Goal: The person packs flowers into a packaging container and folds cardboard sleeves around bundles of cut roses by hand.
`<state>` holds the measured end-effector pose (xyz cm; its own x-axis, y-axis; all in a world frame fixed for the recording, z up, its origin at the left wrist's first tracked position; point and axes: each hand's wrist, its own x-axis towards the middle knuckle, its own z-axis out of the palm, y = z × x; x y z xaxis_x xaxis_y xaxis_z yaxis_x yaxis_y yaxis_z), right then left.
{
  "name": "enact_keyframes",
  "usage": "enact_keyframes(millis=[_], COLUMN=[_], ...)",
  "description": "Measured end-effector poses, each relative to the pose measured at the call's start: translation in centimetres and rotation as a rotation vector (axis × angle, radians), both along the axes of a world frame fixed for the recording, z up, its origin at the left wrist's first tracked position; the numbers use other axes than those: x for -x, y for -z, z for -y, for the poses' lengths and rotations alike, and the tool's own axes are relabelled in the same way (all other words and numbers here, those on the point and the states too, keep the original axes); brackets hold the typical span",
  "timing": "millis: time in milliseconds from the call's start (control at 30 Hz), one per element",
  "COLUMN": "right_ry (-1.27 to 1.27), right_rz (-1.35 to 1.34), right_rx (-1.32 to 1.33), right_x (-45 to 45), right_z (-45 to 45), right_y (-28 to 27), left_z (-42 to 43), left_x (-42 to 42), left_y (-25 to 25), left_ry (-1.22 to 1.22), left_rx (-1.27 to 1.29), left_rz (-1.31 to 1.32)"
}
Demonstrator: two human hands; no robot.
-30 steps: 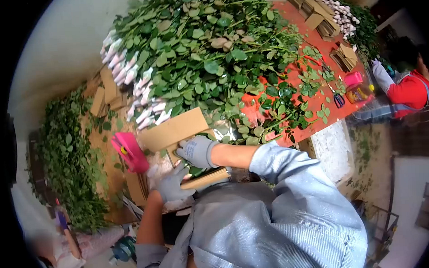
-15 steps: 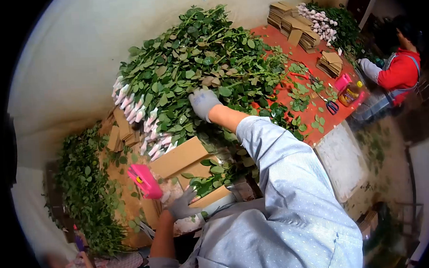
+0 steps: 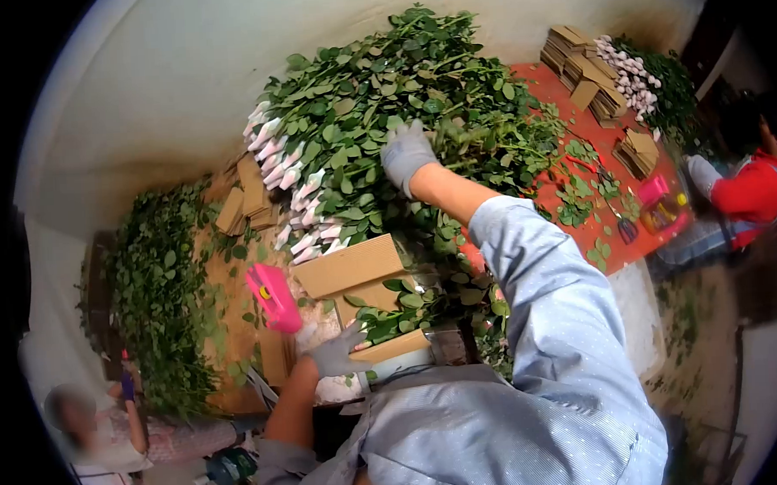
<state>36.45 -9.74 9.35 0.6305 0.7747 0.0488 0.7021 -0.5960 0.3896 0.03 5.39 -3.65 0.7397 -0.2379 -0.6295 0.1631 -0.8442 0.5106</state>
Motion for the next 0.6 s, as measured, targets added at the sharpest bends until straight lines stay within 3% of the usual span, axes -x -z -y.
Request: enact_keyframes(millis=[67,167,233,400,600], right_ry=[0.013,-0.072,-0.150,-0.430,-0.522], right_rz=[0.108,0.180,0.276,-0.183,-0.808], right_rx=[-0.252,-0.247,-0.436,-0.658,-0.591], right_x=[-0.1,0.2,1.2,5.4,9.8], right_z=[0.5,2.4,4.4,9.1,12.6], right_y=[-1.1,-7.2,-9.2,-10.6,-1.6], left_z=[0.2,0.6,0.7,0.7,1.1], left_x=[-0.2,-0.5,-0.5,-0.6,-1.0], left_y=[-0.7,-2.2,-2.4,-2.5,-4.2], left_ry=[-0.021,-0.030,-0.050,-0.012,-0.099], left_rx=[0.009,-0.006,0.021,-0.048,-0.037], left_rz=[-0.016,-0.050,-0.048,-0.032,-0.173])
